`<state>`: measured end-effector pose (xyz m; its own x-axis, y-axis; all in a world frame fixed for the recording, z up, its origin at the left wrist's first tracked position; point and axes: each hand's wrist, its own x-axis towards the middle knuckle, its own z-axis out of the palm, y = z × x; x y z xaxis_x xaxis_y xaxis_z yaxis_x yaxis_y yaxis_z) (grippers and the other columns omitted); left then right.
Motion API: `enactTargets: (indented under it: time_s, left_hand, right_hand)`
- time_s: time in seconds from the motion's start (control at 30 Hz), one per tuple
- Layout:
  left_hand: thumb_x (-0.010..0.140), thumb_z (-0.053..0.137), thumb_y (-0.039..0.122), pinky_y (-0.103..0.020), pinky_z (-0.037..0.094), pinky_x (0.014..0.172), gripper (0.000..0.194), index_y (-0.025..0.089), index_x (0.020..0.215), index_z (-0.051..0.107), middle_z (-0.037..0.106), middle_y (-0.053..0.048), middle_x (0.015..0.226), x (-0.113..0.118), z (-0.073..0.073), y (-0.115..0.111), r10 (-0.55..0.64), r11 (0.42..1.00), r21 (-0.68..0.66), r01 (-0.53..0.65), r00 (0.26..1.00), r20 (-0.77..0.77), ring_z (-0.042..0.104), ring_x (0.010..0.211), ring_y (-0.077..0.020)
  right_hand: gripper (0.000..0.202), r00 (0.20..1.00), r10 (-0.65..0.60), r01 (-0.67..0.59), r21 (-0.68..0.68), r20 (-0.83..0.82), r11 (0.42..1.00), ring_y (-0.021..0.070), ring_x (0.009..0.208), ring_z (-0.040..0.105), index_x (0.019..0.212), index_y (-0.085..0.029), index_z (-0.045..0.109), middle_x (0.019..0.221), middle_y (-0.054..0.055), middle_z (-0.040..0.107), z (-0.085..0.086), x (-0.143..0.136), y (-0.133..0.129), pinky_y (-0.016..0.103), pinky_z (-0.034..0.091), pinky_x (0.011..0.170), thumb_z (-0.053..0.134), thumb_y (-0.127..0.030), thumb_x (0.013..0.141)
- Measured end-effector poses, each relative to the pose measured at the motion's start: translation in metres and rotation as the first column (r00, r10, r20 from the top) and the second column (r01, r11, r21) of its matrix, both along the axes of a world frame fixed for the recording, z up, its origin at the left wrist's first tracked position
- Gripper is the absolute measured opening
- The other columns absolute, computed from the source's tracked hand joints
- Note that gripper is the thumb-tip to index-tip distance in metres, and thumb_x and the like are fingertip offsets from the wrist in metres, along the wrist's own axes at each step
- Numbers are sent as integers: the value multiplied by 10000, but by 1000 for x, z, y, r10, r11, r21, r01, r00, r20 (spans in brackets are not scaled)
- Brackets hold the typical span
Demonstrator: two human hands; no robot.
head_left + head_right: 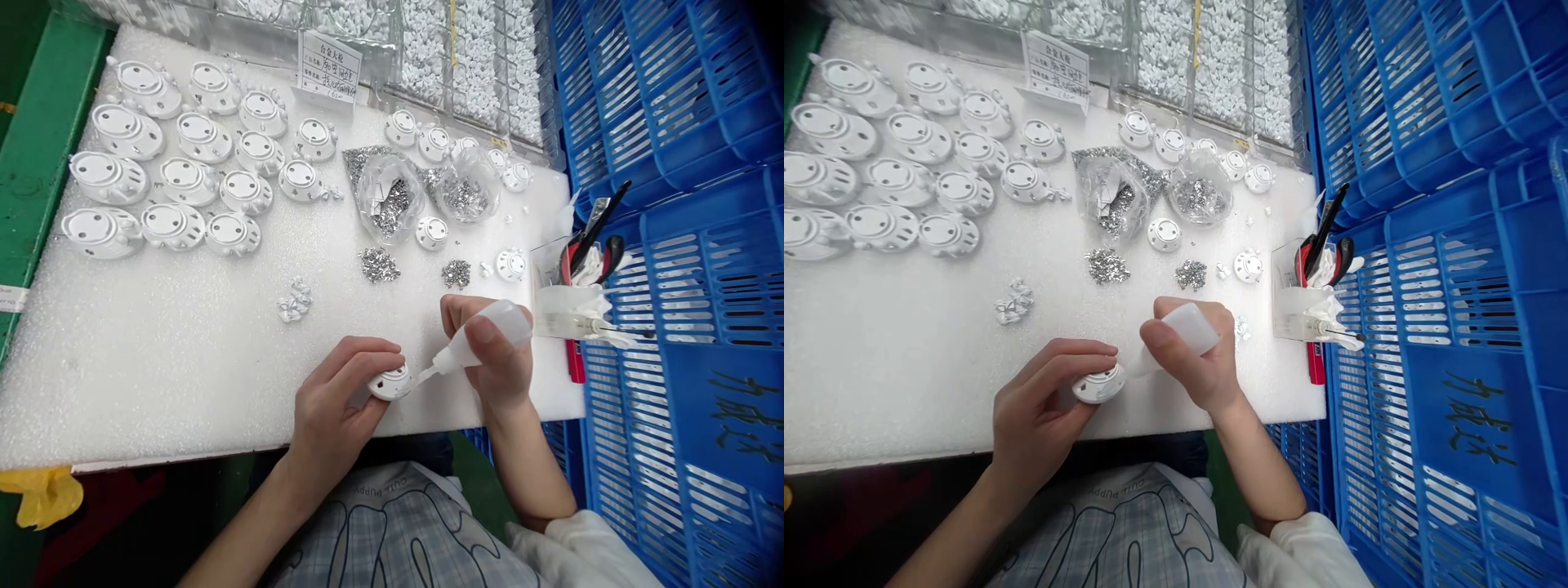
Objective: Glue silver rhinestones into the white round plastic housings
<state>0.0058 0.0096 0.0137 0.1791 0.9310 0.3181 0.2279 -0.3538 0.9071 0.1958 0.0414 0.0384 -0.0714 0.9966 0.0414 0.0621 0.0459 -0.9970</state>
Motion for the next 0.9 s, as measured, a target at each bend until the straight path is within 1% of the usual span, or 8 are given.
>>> enactTargets:
  time_s: [0.13, 0.27, 0.47, 0.7, 0.8, 0.9]
  left_hand:
    - [904, 681, -30, -247, 634, 825, 265, 214, 998, 724, 790, -38, 1028, 0, 1, 0, 2, 1000, 2, -2, 1000, 1, 765, 921, -160]
    - [899, 691, -21, -254, 640, 815, 258, 215, 996, 731, 796, -39, 1026, 0, 1, 0, 7, 1000, -3, -7, 1000, -5, 769, 916, -167]
    - [899, 673, -44, -234, 628, 827, 277, 206, 1006, 725, 786, -37, 1024, 1, 0, 0, 3, 1000, 1, -3, 1000, -1, 763, 926, -153]
    - [908, 681, -13, -256, 640, 804, 246, 212, 995, 724, 791, -43, 1020, 0, 2, 1, 2, 1000, 0, -2, 1000, -9, 767, 914, -169]
    - [908, 672, -19, -258, 641, 804, 254, 212, 1000, 723, 792, -44, 1020, 1, 1, 1, 4, 1000, 1, -4, 1000, -12, 768, 912, -168]
    - [905, 671, -36, -239, 632, 808, 264, 205, 1003, 718, 785, -42, 1016, 1, 0, 1, -5, 1000, 12, 4, 1000, 3, 764, 916, -155]
  right_hand:
    - [611, 1000, 1, -2, 33, 21, 999, 96, 503, 226, 567, -229, 319, 558, -63, 236, -1, -1, 1, 316, 139, 511, 650, -546, 970]
    - [610, 999, -12, 10, 29, 39, 1000, 98, 501, 227, 561, -236, 317, 557, -64, 233, 0, -1, 1, 317, 142, 505, 650, -550, 965]
    - [598, 1000, -12, 12, 26, 16, 1000, 99, 503, 215, 568, -228, 316, 549, -62, 227, 2, 0, 2, 316, 131, 504, 644, -522, 973]
    - [614, 999, -17, 16, 14, 38, 1000, 99, 495, 219, 560, -235, 315, 551, -61, 231, 1, -1, -1, 312, 135, 490, 656, -549, 963]
    - [615, 999, -26, 26, 9, -32, 1000, 100, 488, 219, 552, -230, 317, 542, -61, 228, 2, -1, 3, 309, 140, 482, 674, -541, 946]
    - [660, 978, -106, 116, 46, -177, 992, 99, 470, 205, 532, -226, 313, 519, -66, 211, 3, -3, 13, 301, 175, 463, 703, -613, 898]
